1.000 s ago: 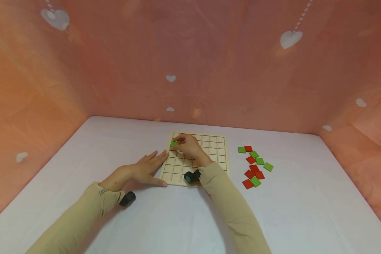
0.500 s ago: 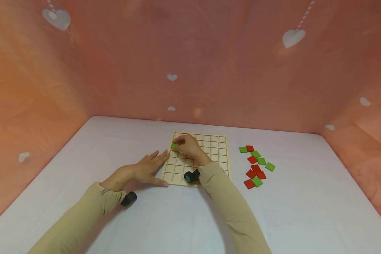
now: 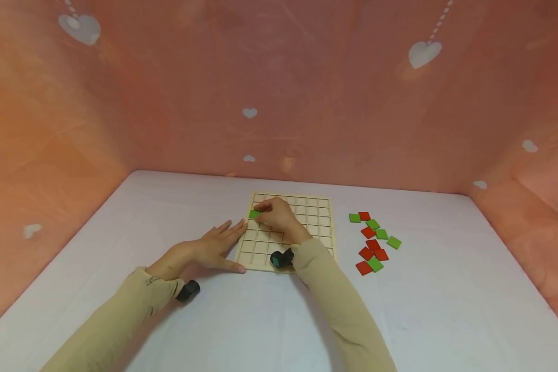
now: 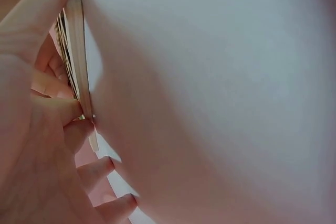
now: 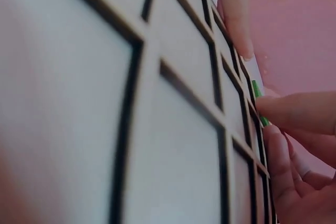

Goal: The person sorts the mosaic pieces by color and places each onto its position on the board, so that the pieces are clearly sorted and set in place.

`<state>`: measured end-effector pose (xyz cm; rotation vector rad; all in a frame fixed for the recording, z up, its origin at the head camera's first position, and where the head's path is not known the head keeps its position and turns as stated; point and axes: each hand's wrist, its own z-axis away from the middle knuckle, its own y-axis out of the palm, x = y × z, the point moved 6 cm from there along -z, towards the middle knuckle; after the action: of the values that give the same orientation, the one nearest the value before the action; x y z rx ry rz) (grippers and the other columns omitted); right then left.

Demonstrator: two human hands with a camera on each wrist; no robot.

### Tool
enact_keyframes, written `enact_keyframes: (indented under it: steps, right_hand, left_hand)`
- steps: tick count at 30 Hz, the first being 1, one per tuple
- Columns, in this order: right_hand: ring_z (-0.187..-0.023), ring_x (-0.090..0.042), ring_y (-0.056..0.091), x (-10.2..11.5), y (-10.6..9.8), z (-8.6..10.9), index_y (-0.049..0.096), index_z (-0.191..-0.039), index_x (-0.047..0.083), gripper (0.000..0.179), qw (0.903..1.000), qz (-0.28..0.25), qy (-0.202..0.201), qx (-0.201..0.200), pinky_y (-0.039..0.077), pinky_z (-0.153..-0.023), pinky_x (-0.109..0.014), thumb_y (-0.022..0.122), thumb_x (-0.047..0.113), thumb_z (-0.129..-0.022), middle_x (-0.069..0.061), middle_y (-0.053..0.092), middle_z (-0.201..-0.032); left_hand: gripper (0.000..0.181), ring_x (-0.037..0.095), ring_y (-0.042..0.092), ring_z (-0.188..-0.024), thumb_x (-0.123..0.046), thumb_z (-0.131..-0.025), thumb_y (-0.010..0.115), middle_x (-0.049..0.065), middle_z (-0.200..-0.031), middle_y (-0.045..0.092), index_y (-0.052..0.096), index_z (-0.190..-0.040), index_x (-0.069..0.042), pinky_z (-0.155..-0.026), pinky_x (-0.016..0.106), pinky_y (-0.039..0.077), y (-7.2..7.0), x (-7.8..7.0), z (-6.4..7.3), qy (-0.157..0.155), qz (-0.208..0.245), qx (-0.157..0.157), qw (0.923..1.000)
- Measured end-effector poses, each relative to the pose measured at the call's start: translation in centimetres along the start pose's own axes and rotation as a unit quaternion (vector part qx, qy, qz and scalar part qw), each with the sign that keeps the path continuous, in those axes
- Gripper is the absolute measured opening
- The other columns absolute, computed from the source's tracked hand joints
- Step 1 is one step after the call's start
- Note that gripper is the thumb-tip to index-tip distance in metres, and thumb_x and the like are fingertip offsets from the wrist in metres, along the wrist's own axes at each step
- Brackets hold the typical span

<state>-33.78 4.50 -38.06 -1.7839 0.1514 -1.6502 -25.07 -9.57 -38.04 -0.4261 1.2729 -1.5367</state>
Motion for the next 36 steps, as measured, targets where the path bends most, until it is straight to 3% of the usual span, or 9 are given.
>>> enact_keyframes:
  steps: [4,10,21,29,36]
  right_hand:
    - [-0.106,-0.024,0.061,-0.3,-0.3,0.5,0.065,-0.123,0.004,0.037,0.9991,-0.040,0.014,0.000,0.049,-0.093,-0.033,0.070,0.010,-0.086,-0.014,0.065,-0.122]
    - [-0.113,-0.028,0.060,0.0,-0.6,1.4,0.063,-0.125,0.003,0.036,0.9974,-0.071,0.004,-0.008,0.047,-0.099,-0.039,0.066,0.012,-0.090,-0.014,0.063,-0.126]
    - [-0.104,-0.028,0.065,-0.6,-1.9,3.0,0.061,-0.126,0.000,0.039,0.9917,-0.121,-0.003,-0.042,0.056,-0.084,-0.034,0.067,0.014,-0.090,-0.019,0.063,-0.124]
    - [-0.107,-0.027,0.064,-1.5,-3.1,4.2,0.062,-0.126,0.004,0.040,0.9902,-0.119,0.020,-0.070,0.050,-0.094,-0.038,0.069,0.018,-0.088,-0.015,0.063,-0.126]
    - [-0.104,-0.028,0.064,-2.1,-4.3,5.1,0.060,-0.128,0.002,0.041,0.9894,-0.126,0.016,-0.070,0.053,-0.087,-0.037,0.067,0.016,-0.089,-0.018,0.060,-0.129]
  left_hand:
    - [0.105,0.038,0.000,-0.148,-0.057,-0.084,0.064,0.010,-0.163,0.000,0.005,-0.155,-0.006,-0.117,0.059,0.007,0.1,0.1,0.0,0.000,0.002,0.001,1.0000]
    - [0.104,0.037,-0.001,-0.148,-0.055,-0.084,0.065,0.010,-0.163,0.000,0.006,-0.154,-0.005,-0.118,0.057,0.005,0.0,0.3,0.4,-0.011,0.011,-0.002,0.9999]
    - [0.105,0.038,-0.001,-0.148,-0.056,-0.084,0.064,0.011,-0.162,-0.001,0.005,-0.154,-0.005,-0.117,0.058,0.006,0.1,0.3,0.0,-0.005,0.000,-0.002,1.0000]
    - [0.106,0.038,-0.001,-0.148,-0.057,-0.083,0.065,0.010,-0.163,0.000,0.006,-0.155,-0.006,-0.117,0.059,0.007,0.3,0.4,-0.1,-0.010,0.002,-0.005,0.9999]
    - [0.106,0.038,-0.002,-0.148,-0.056,-0.083,0.066,0.010,-0.162,-0.001,0.005,-0.155,-0.006,-0.117,0.058,0.005,0.2,0.3,0.0,-0.008,0.006,-0.007,0.9999]
